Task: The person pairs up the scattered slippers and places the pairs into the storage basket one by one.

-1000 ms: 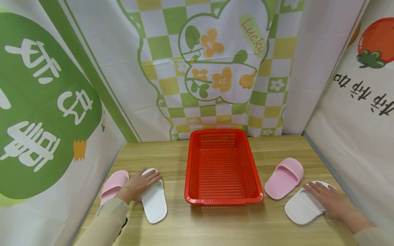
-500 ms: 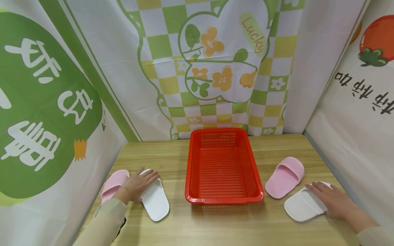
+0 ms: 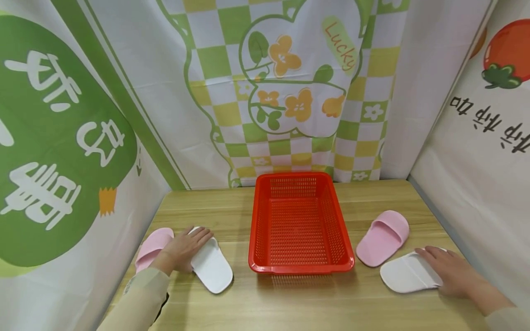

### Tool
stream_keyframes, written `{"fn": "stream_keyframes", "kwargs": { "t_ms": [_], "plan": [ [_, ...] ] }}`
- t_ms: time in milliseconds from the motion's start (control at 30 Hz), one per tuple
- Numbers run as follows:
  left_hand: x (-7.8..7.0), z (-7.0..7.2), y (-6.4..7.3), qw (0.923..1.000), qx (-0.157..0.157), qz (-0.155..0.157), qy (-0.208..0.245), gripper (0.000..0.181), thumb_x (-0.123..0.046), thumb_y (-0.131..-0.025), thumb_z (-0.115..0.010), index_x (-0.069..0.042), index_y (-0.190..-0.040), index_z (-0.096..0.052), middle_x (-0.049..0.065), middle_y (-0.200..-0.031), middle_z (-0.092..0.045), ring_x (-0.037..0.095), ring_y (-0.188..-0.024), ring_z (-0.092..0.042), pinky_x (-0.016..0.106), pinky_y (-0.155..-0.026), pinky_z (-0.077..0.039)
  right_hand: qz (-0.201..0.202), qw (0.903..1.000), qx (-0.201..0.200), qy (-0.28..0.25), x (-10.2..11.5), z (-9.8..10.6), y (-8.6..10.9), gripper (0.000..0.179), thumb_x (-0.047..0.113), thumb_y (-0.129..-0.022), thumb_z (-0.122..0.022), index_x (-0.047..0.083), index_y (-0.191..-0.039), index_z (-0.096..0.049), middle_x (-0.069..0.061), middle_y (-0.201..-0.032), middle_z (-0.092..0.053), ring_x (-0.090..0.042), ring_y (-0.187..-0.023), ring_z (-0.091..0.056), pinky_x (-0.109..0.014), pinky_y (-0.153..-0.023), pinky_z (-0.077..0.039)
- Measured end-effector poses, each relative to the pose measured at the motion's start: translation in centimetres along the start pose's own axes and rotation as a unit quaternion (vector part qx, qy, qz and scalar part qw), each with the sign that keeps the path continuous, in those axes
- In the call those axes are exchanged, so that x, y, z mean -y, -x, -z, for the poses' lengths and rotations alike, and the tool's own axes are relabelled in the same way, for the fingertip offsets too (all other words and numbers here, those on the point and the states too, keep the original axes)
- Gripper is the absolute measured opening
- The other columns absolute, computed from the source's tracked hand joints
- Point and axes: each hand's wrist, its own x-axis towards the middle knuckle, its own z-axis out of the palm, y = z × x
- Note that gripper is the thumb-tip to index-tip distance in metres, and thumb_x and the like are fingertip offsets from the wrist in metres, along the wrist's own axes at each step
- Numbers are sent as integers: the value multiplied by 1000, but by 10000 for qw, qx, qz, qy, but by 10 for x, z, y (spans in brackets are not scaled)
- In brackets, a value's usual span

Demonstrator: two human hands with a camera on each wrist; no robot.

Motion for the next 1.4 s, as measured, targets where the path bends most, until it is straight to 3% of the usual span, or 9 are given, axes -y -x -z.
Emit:
{"fn": "stream_keyframes", "kwargs": {
  "t_ms": [133, 400, 767, 933, 1167, 1400],
  "plan": [
    [0, 0, 0, 9996, -142, 45, 245, 113, -51, -43, -85, 5, -133, -45, 21, -130, -52, 37, -119, -52, 45, -100, -43, 36, 9999, -97, 32, -1, 1, 1, 91, 6, -38, -78, -1, -123, -49, -21, -109, -55, -41, -99, -56, -58, -79, -46],
    [-2, 7, 2, 9971, 183, 320, 670, 116, -52, -49, -84, 9, -137, -41, 25, -134, -48, 40, -124, -47, 46, -107, -36, 28, 9996, -273, 49, -5, 6, 1, 91, 10, -36, -79, 0, -123, -50, -21, -107, -56, -41, -92, -58, -57, -76, -47],
    [-5, 11, 6, 9933, -510, 504, 905, 117, -50, -45, -86, 9, -136, -42, 25, -130, -52, 40, -120, -50, 50, -103, -39, 173, 9973, -693, 175, -2, 15, 6, 95, 18, -34, -82, 0, -122, -52, -14, -102, -55, -33, -89, -57, -45, -75, -44],
    [-7, 10, 7, 9912, -646, 605, 980, 116, -50, -46, -85, 8, -137, -40, 24, -130, -52, 39, -121, -50, 50, -103, -39, 188, 9952, -939, 197, 2, 21, 5, 96, 19, -30, -81, 0, -121, -54, -12, -101, -55, -29, -87, -57, -40, -74, -42],
    [-8, 12, 6, 9867, -800, 872, 1115, 113, -46, -47, -82, 8, -137, -41, 23, -130, -52, 38, -121, -49, 50, -103, -39, 146, 9950, -976, 154, 3, 34, -2, 99, 17, -33, -82, -2, -124, -50, -13, -105, -52, -29, -82, -57, -46, -68, -47],
    [-8, 22, 4, 9827, -1045, 990, 1162, 113, -46, -45, -82, 7, -137, -42, 23, -128, -52, 39, -117, -50, 49, -100, -42, 210, 9926, -1183, 181, 5, 48, -11, 101, 20, -33, -84, -4, -124, -49, -19, -102, -52, -34, -82, -56, -48, -67, -46]
  ]
}}
